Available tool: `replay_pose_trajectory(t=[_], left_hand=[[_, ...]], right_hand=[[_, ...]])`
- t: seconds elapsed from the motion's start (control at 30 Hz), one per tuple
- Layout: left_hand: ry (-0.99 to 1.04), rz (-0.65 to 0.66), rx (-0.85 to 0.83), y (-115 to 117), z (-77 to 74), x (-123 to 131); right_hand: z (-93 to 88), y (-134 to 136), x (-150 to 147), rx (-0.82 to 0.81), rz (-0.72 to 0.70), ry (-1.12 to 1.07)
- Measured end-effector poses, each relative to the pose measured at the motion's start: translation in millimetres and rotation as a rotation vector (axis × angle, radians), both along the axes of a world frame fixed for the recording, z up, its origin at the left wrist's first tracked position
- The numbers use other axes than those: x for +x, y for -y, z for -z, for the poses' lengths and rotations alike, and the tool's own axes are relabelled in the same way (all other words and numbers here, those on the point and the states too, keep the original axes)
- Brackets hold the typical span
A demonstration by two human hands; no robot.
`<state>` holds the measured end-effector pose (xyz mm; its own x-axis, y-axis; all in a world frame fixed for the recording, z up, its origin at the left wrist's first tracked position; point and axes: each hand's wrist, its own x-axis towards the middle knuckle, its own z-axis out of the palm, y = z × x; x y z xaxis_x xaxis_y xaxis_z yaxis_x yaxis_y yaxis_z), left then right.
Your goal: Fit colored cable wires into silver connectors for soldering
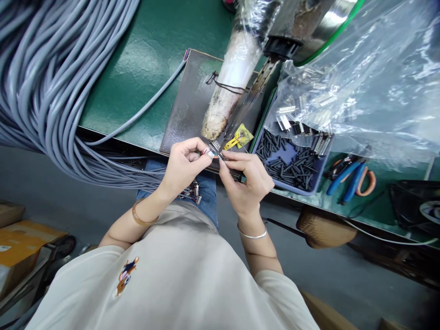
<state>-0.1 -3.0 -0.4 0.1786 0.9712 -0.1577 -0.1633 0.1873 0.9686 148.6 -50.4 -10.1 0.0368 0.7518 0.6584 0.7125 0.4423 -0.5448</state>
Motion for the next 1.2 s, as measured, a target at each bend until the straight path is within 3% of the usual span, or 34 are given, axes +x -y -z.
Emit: replay_pose_trajectory(t=[0.27,0.5,0.6,0.77,0.83,1.0,1.2], left_hand=[[0.058,0.030,-0.026,-1,-8.2,-1],[0.117,0.072,-0.126,-1,-3.7,-1],[0.132,0.089,-0.145,3,-1.8,-1],[0.123,0.128,-0.207,9,0.4,-6],[0.143,0.128,-0.244,11,0.9,-8],[0.179,0.139,-0.255,14,1.9,-11],[0.167,0.158,-0.226,16,7.4,-15]], right_hand=[[-5.3,-1,-1,0.053,0.012,0.058],[-0.2,5,3,0.106,0.002,0.247],[3.7,11,10,0.117,0.013,0.141],[0.7,23,13,0.290,0.151,-0.328],[-1.6,26,11,0.218,0.158,-0.332],[0.0,29,4,0.003,0.066,-0.022],[6.4,24,-4,-0.113,0.032,-0.181]])
